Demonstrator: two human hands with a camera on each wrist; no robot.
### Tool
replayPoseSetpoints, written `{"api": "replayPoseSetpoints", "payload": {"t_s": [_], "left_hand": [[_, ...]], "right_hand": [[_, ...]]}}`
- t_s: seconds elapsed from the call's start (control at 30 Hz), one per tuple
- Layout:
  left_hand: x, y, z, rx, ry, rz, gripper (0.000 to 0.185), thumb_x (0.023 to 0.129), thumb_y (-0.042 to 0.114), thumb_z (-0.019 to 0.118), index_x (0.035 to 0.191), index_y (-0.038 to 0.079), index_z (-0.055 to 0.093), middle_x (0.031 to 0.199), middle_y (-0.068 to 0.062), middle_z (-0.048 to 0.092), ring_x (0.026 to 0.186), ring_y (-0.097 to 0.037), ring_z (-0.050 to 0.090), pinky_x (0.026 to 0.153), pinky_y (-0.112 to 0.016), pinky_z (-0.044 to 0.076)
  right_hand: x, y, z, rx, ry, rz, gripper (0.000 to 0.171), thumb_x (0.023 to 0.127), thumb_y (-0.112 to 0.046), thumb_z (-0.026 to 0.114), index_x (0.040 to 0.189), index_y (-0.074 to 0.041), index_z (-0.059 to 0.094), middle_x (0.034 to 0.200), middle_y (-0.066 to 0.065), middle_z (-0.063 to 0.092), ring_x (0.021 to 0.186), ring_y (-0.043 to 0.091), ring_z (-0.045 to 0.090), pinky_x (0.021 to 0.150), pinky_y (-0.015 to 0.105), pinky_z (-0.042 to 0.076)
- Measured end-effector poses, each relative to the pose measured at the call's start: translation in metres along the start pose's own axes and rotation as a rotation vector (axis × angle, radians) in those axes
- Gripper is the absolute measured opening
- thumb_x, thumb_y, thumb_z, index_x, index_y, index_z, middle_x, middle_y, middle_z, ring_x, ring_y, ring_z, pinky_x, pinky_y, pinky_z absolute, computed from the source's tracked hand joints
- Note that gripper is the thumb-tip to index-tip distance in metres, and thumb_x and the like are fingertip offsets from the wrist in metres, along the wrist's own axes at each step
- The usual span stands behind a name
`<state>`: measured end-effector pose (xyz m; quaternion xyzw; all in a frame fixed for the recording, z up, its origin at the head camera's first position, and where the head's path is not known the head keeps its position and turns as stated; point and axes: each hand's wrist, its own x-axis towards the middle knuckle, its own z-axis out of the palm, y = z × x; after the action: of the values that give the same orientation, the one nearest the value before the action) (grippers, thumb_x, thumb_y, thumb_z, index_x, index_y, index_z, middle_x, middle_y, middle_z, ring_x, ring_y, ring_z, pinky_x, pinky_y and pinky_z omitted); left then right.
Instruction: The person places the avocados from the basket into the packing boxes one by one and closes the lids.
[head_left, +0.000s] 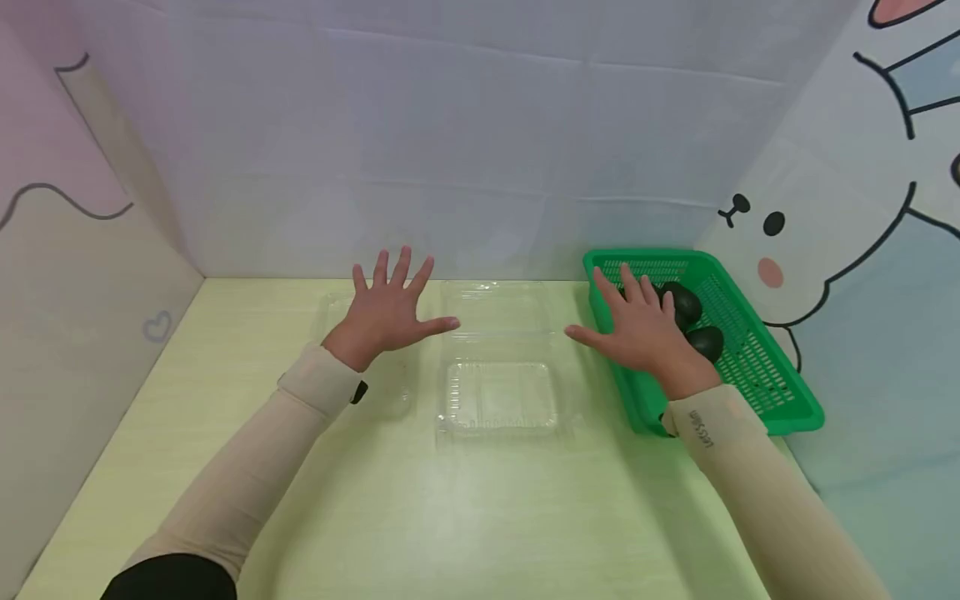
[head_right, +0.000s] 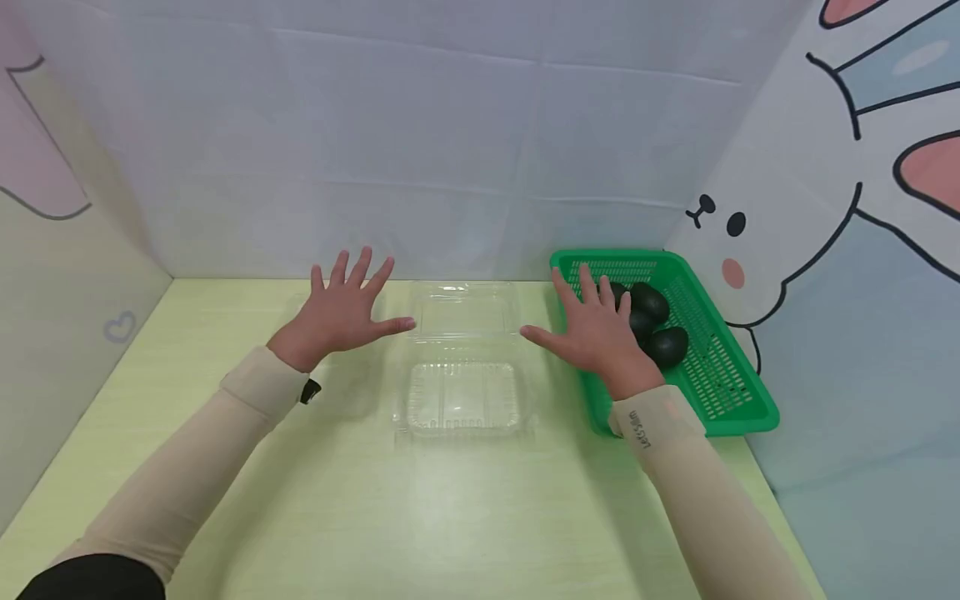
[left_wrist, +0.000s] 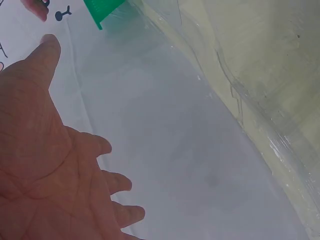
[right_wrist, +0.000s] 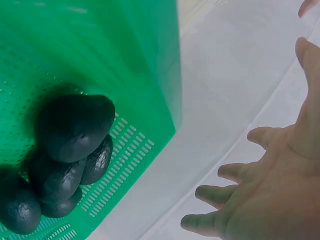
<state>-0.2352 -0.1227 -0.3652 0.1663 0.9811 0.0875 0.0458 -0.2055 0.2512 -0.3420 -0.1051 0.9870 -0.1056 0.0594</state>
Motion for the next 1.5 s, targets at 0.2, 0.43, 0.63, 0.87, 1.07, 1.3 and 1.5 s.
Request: {"api": "replayPoseSetpoints", "payload": {"t_s": [0.2,0.43,0.63,0.87,1.07,1.3,1.5], "left_hand": [[-0.007,0.004,0.005,-0.014,0.005,0.004,0.107,0.092,0.081,0.045,0.168,0.019,0.003,0.171,-0.020,-0.006,0.154,-0.049,-0.007,0.115,-0.074,-0.005],[-0.020,0.012,0.014,-0.096,0.000,-0.011,0.106,0.092,0.081,0.046,0.168,0.020,0.003,0.172,-0.018,-0.003,0.155,-0.046,-0.003,0.119,-0.069,-0.001],[-0.029,0.022,0.024,-0.148,0.000,-0.003,0.109,0.091,0.080,0.050,0.168,0.018,0.005,0.171,-0.019,0.001,0.155,-0.047,0.003,0.122,-0.063,0.007],[-0.041,0.040,0.031,-0.232,0.016,0.010,0.109,0.091,0.072,0.059,0.167,0.011,0.010,0.169,-0.024,0.010,0.153,-0.048,0.013,0.123,-0.056,0.017],[-0.045,0.049,0.039,-0.279,-0.003,-0.008,0.109,0.092,0.069,0.062,0.167,0.011,0.009,0.170,-0.023,0.011,0.154,-0.046,0.013,0.120,-0.057,0.026],[-0.045,0.058,0.048,-0.396,-0.014,-0.033,0.106,0.094,0.066,0.062,0.167,0.011,0.008,0.170,-0.020,0.012,0.153,-0.044,0.018,0.114,-0.060,0.035],[-0.047,0.066,0.057,-0.520,-0.010,-0.064,0.099,0.098,0.054,0.065,0.167,0.008,0.009,0.169,-0.023,0.015,0.151,-0.045,0.023,0.117,-0.059,0.030]], "right_hand": [[-0.003,0.008,-0.004,0.014,0.006,0.002,0.105,0.093,-0.077,0.051,0.168,-0.021,0.005,0.170,0.025,-0.004,0.151,0.056,-0.004,0.112,0.077,-0.005],[-0.005,0.024,-0.012,0.026,0.013,0.022,0.107,0.092,-0.077,0.052,0.168,-0.019,0.004,0.169,0.028,-0.003,0.150,0.057,-0.004,0.111,0.078,-0.005],[-0.008,0.043,-0.017,0.031,0.004,0.044,0.107,0.094,-0.076,0.052,0.168,-0.017,0.001,0.168,0.030,-0.002,0.149,0.059,-0.005,0.109,0.080,-0.005],[-0.013,0.058,-0.020,0.034,-0.006,0.053,0.102,0.097,-0.071,0.051,0.168,-0.016,0.002,0.168,0.029,-0.002,0.148,0.061,-0.004,0.109,0.081,-0.002],[-0.015,0.065,-0.021,0.047,0.000,0.059,0.102,0.097,-0.071,0.051,0.167,-0.014,0.004,0.167,0.031,0.000,0.148,0.060,-0.001,0.110,0.080,-0.001],[-0.014,0.077,-0.023,0.044,0.008,0.082,0.102,0.097,-0.070,0.051,0.167,-0.011,0.004,0.166,0.033,0.002,0.148,0.061,0.003,0.109,0.082,0.002],[-0.008,0.085,-0.026,0.039,-0.010,0.099,0.102,0.098,-0.071,0.048,0.167,-0.010,0.003,0.166,0.034,0.002,0.148,0.060,0.004,0.108,0.082,0.003]]}}
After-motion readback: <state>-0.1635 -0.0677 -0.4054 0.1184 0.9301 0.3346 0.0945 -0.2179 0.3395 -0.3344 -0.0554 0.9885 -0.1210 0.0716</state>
